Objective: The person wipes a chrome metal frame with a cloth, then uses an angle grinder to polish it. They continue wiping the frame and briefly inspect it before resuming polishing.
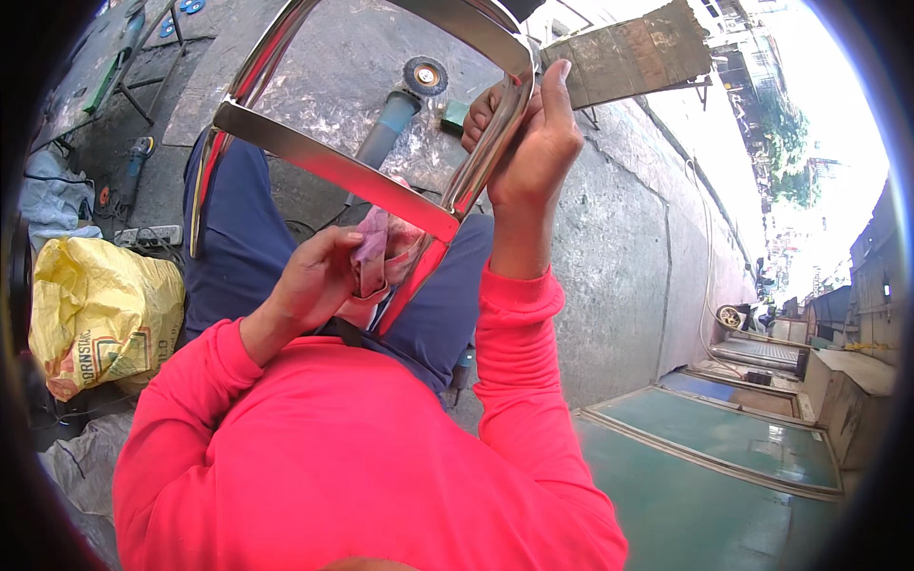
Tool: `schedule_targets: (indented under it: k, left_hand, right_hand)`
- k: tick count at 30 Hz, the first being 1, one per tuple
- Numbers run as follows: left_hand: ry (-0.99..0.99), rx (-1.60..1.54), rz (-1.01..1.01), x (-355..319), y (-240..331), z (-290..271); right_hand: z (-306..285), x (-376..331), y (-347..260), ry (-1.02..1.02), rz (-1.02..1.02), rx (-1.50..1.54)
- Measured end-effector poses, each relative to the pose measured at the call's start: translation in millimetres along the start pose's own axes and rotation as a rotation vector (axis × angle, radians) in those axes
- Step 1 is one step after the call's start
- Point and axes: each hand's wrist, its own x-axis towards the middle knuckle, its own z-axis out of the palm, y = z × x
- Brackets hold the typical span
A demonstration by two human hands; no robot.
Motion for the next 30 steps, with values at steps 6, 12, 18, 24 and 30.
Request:
schedule_targets:
  k: [6, 12, 18, 24, 30]
  left_hand:
    - [0.087, 0.386, -0.031, -35, 25, -40]
    - [0.373, 0.665, -0.253, -30, 18, -25]
    - [0.150, 0.289, 0.146, -67, 67, -13]
    - [0.334, -0.500, -0.042, -42, 2, -49]
    - [0.282, -0.181, -0.003, -71, 22, -87]
  right_hand:
    - [0, -12, -9, 0.034, -0.051, -0.061]
    - [7, -14, -10, 0.086, -0.014, -0.081]
    - [4, -8, -7, 0.135, 0.014, -0.039]
    - [7, 2, -5, 0.104, 0.052, -0.070]
    - [7, 8, -5, 0.112, 0.084, -0.089]
